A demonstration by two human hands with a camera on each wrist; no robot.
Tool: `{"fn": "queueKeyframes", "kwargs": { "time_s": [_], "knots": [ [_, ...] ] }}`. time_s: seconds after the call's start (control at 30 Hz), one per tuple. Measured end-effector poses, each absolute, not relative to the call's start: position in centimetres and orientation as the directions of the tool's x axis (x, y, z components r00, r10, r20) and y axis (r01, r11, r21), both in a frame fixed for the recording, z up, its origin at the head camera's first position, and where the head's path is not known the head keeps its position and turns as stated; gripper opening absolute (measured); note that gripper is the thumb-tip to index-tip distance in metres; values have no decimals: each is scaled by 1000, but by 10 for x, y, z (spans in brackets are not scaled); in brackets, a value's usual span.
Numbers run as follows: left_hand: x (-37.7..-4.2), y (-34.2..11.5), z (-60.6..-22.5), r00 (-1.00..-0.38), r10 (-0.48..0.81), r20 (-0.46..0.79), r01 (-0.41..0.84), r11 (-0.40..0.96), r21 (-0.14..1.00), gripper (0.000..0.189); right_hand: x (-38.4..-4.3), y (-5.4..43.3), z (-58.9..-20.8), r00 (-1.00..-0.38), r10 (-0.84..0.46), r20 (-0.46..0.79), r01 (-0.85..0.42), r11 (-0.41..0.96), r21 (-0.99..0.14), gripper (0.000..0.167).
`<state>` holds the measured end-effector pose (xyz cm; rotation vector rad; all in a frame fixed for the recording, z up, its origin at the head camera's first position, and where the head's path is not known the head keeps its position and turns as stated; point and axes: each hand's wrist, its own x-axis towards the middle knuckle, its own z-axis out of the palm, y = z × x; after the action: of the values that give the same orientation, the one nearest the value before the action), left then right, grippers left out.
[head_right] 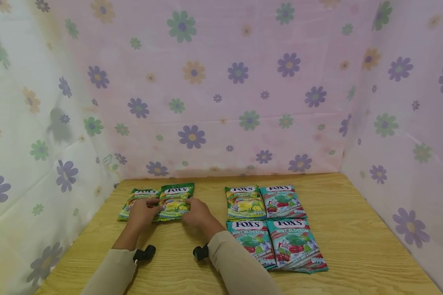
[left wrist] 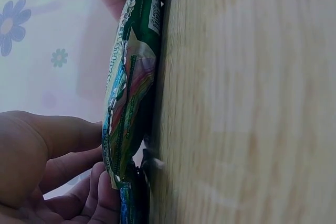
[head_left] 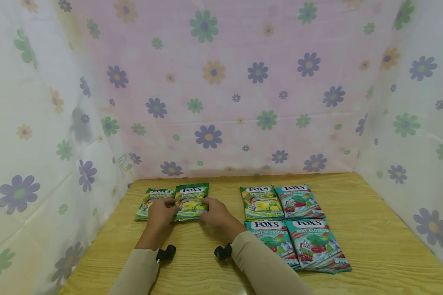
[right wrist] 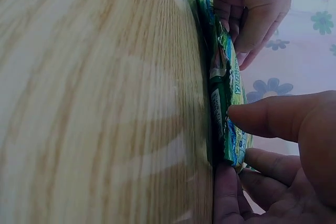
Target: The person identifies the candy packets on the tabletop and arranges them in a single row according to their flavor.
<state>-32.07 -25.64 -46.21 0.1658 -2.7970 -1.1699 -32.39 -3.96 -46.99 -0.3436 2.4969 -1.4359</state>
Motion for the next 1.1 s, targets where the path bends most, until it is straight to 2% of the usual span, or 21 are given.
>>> {"fn": "queueKeyframes", "kwargs": {
  "time_s": [0.87, 1.1],
  "knots": [
    [-320, -259, -465, -989, -144, 42, -65, 665, 744, 39, -322, -39, -470, -933, -356, -56, -170, 572, -802, 66],
    [-320, -261, -462, -993, -120, 5, -73, 635, 769, 42, -324, -33, -468, -928, -368, -58, -166, 549, -819, 66]
  ]
}}
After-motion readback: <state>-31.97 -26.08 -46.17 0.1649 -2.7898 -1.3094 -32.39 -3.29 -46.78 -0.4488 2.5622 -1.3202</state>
